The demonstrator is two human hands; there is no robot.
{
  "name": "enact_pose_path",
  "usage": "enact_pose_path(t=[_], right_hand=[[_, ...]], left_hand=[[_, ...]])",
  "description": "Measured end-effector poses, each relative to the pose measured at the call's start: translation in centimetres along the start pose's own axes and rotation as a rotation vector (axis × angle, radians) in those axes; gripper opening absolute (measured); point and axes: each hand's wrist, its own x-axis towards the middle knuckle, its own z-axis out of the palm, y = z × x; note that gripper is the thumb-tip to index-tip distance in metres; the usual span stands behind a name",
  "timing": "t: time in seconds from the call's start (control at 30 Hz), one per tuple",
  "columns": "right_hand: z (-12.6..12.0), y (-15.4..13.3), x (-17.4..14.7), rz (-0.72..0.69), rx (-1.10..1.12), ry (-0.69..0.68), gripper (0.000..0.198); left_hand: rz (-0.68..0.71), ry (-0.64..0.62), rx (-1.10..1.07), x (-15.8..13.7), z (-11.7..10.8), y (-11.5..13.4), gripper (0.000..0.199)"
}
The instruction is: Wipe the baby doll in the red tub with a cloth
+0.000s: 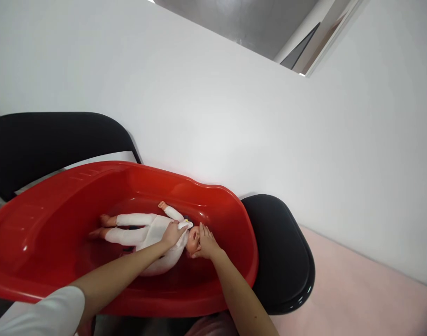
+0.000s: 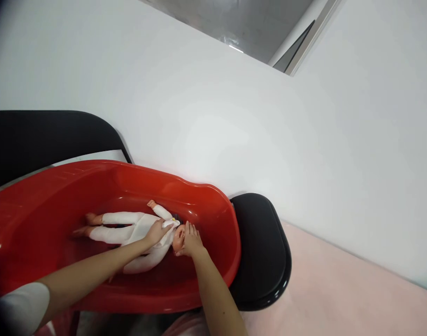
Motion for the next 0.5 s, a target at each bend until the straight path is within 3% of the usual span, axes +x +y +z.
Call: enact_pose_path(t=[0.27, 0.5], right_hand=[[0.4, -1.1, 2.0, 0.038, -0.033, 0.008, 0.155], [0.0, -1.3, 1.3, 0.038, 0.027, 0.041, 0.157]], left_hand=[[-0.063, -0.020, -0.052, 0.6, 1.6, 0.2, 0.023], [0.072, -0.250, -0.128, 0.8, 0.6, 0.3, 0.017]])
